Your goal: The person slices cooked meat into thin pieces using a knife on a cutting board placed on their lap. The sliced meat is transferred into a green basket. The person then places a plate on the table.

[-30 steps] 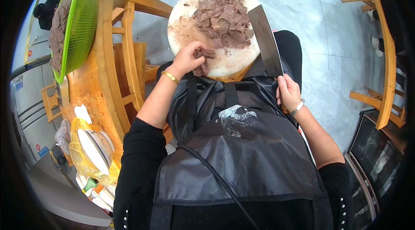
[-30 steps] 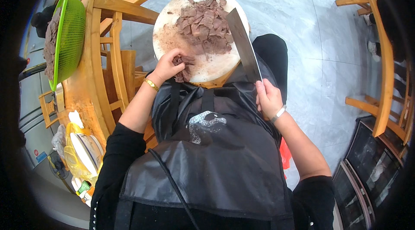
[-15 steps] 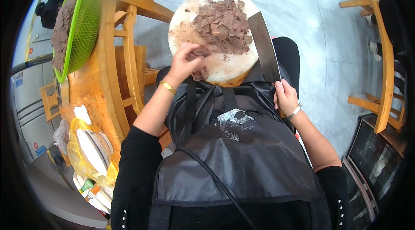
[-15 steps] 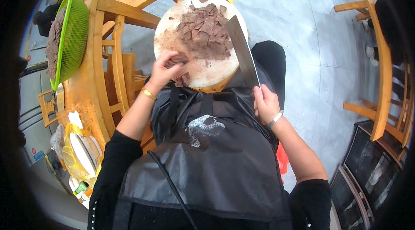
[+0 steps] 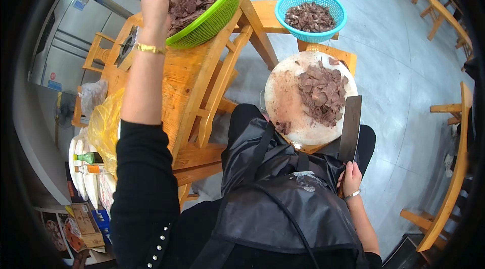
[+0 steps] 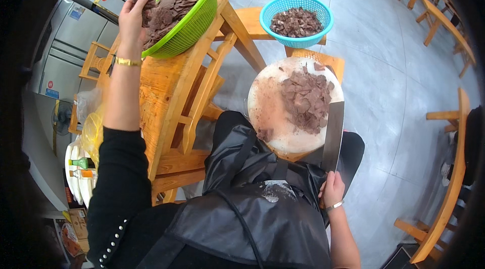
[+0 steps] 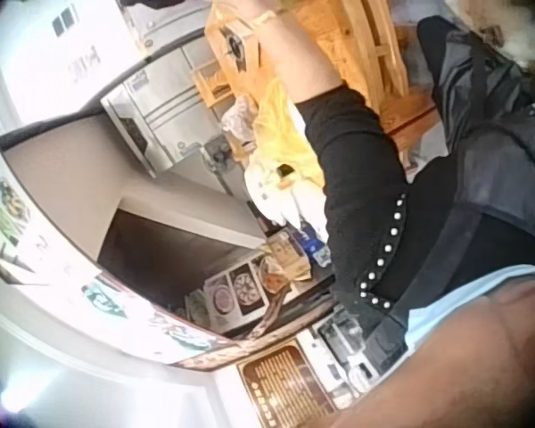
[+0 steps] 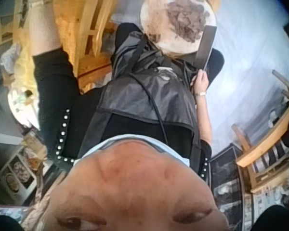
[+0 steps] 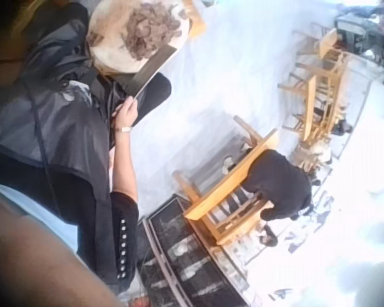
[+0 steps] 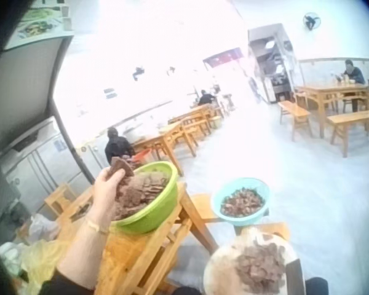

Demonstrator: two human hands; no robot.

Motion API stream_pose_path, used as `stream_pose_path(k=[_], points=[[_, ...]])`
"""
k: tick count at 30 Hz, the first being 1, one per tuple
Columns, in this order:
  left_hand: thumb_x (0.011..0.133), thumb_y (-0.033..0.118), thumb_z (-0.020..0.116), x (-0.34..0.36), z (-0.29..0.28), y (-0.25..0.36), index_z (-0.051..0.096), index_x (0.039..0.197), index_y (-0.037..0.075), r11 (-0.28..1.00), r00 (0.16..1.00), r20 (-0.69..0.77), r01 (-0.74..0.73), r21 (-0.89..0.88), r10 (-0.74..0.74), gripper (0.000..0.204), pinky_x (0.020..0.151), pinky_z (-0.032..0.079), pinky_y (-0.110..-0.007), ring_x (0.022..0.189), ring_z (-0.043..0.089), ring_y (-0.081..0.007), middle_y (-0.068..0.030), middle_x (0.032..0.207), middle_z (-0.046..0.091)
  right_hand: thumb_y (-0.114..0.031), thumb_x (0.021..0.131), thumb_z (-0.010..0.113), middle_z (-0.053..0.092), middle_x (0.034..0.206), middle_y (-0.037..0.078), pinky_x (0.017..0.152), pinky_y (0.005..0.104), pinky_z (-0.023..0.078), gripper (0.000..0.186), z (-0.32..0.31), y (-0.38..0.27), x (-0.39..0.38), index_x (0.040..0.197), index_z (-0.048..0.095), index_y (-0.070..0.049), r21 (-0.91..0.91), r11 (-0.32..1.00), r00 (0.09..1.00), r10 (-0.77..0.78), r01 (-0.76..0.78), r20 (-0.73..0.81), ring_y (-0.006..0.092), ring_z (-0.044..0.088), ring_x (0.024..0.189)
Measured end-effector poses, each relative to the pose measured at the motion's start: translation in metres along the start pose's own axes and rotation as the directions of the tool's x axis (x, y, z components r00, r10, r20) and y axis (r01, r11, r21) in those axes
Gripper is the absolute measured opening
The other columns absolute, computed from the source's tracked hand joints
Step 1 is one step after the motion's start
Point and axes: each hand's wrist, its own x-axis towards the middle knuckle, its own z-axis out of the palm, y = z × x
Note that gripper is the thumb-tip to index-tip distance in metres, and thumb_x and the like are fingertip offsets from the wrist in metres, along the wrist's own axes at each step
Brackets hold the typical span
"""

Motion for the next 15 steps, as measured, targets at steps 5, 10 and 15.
stream_pose_path(k=[5, 10, 15], points=[[0.084, 0.043, 0.065, 0.01, -0.012, -0.024, 0.044, 0.135, 0.005, 0.84, 0.986, 0.158, -0.124, 0.529, 0.046, 0.068, 0.104, 0.034, -0.036, 0.127, 0.043, -0.0275, -0.0191, 0.137, 0.045, -0.032, 0.099, 0.041, 0.048, 0.049, 0.004, 0.033, 0.0249, 0.036, 0.036, -0.004, -0.002, 0.0, 0.085, 0.052, -0.001, 0.018, 1.0, 1.0, 0.022, -0.022, -0.014, 0.0121, 0.045, 0.034], [0.093, 0.04, 0.05, 0.021, -0.016, -0.06, 0.059, 0.123, 0.014, 0.398, 0.762, 0.625, -0.634, 0.664, 0.17, 0.041, 0.104, 0.034, -0.042, 0.124, 0.044, -0.0338, -0.0123, 0.135, 0.049, -0.031, 0.099, 0.04, 0.05, 0.049, 0.005, 0.033, 0.0249, 0.036, 0.037, -0.008, 0.001, 0.002, 0.087, 0.054, 0.001, -0.039, 0.999, 1.0, 0.008, -0.009, -0.025, 0.0126, 0.047, 0.034], [0.094, 0.035, 0.047, 0.062, -0.039, -0.063, 0.061, 0.115, 0.009, 0.296, 0.911, 0.402, -0.411, 0.862, 0.093, 0.036, 0.097, 0.041, -0.039, 0.112, 0.054, -0.0311, -0.0141, 0.12, 0.059, -0.029, 0.098, 0.042, 0.049, 0.048, 0.005, 0.033, 0.0257, 0.036, 0.035, 0.004, -0.006, -0.002, 0.085, 0.054, 0.001, -0.049, 0.999, 1.0, -0.007, 0.007, -0.009, 0.0125, 0.047, 0.035]])
